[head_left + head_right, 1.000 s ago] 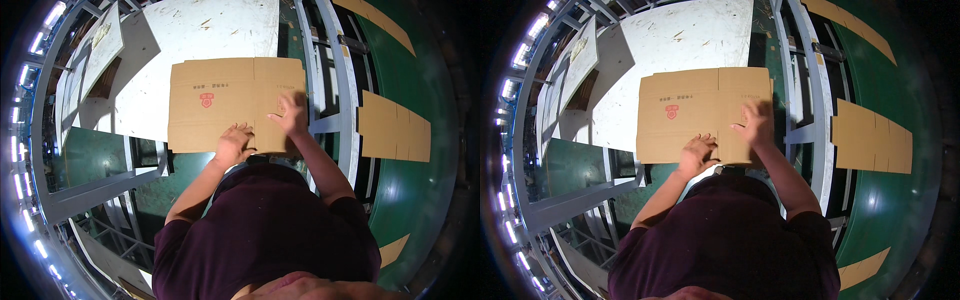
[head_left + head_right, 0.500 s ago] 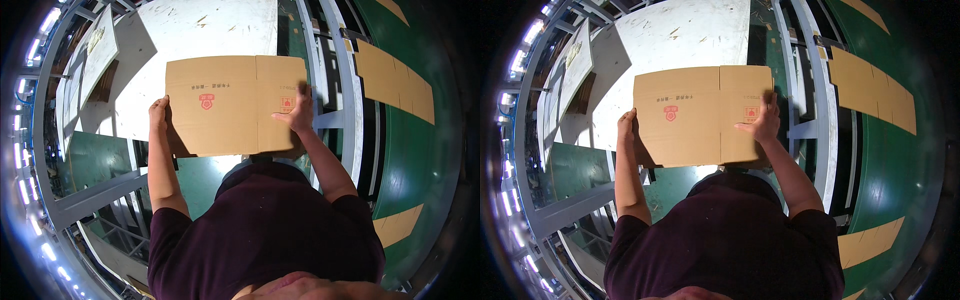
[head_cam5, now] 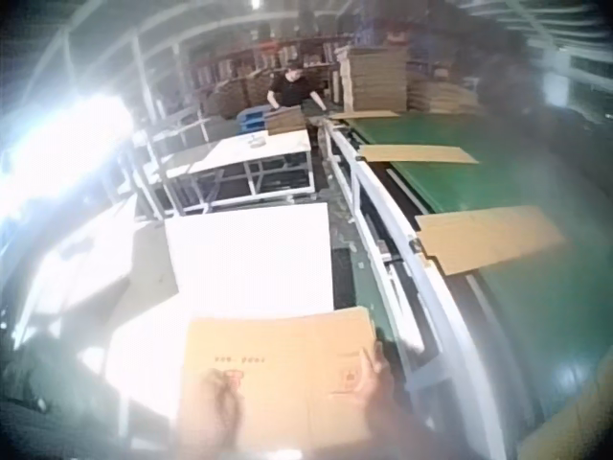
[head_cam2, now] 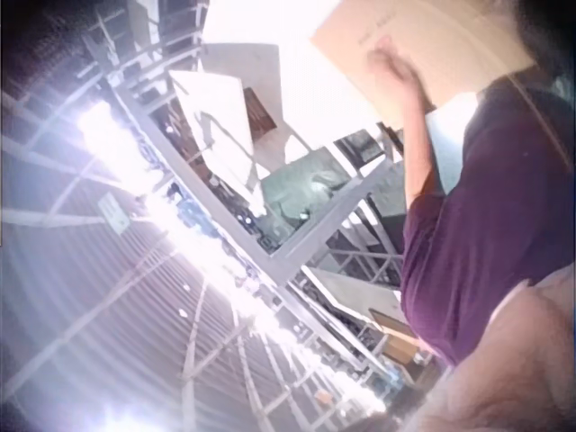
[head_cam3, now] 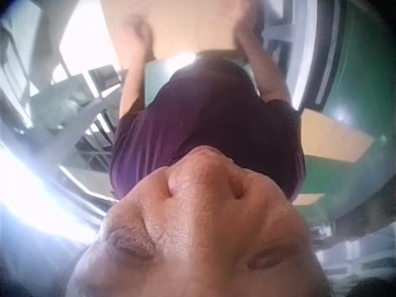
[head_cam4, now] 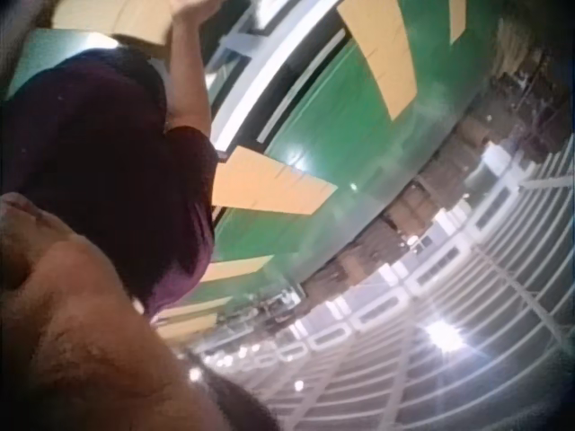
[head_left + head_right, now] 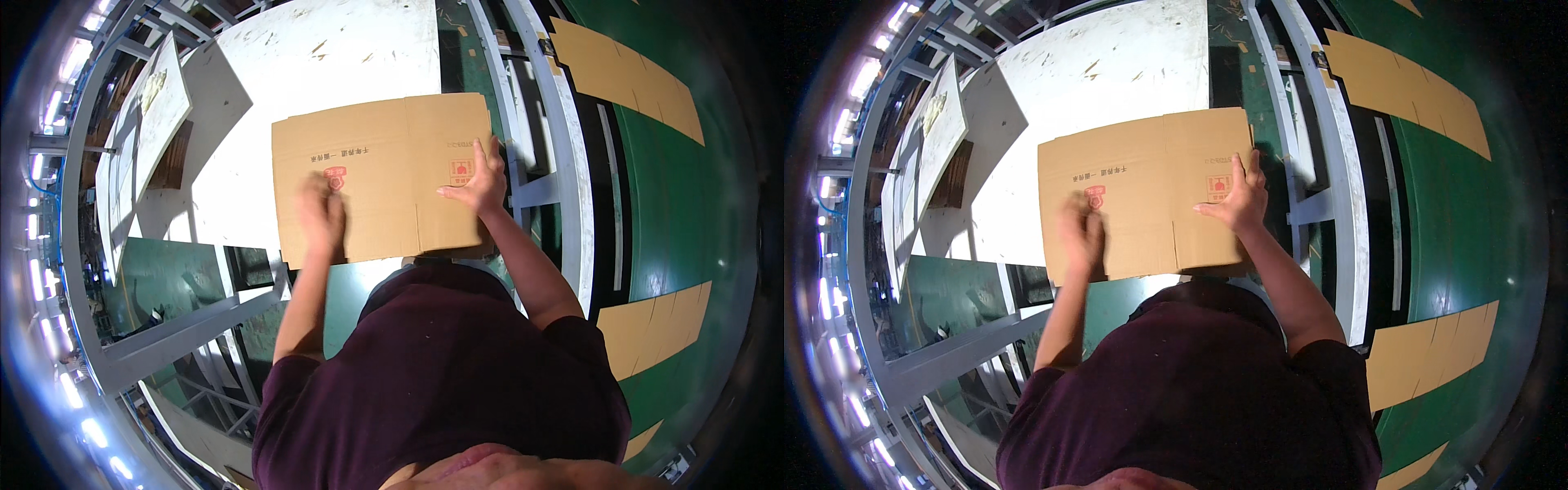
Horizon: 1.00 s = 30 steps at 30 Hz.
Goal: The person repeatedly picks up flat cardboard sheets from a conveyor belt and stacks them on a nearby table. The person handles the sheets one at a time, aligning them before placing them on the growing pile.
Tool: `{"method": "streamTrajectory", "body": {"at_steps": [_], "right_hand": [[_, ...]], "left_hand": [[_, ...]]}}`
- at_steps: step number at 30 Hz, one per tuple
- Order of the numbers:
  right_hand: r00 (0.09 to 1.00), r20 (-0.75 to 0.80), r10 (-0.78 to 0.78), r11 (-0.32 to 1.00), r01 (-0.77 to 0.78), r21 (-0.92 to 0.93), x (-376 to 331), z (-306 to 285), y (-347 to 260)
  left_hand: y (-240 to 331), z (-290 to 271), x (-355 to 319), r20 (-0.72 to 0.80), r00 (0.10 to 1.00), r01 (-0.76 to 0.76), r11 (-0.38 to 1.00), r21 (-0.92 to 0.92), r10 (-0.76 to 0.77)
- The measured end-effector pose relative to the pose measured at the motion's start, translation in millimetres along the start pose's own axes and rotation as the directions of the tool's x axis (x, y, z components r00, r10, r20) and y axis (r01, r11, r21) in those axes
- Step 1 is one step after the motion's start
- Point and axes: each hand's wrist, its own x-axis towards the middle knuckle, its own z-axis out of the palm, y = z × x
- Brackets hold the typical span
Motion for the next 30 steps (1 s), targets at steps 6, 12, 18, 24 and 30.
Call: {"method": "streamTrajectory", "body": {"at_steps": [6,12,18,24,30], "right_hand": [[0.998,-0.047,0.033,0.999,-0.034,-0.022,2.0,7.6,3.9],[0.997,-0.058,0.051,0.998,-0.049,0.028,-5.4,10.1,7.3],[0.998,-0.003,0.058,0.993,-0.057,0.104,-12.1,8.1,15.8],[0.986,0.045,0.16,0.977,-0.165,0.138,-20.8,10.6,20.0],[0.903,-0.332,0.272,0.961,-0.242,0.13,-86.3,-35.6,115.3]], "left_hand": [[94.3,33.9,-57.0,0.397,0.84,-0.371,0.926,-0.075,0.369],[95.0,38.9,-58.7,0.431,0.81,-0.426,0.904,-0.036,0.398],[98.4,38.2,-53.6,0.493,0.764,-0.499,0.866,0.039,0.418],[79.8,51.5,-62.8,0.517,0.693,-0.629,0.772,0.093,0.502],[67.2,57.3,-65.9,0.537,0.649,-0.714,0.676,0.184,0.539]]}}
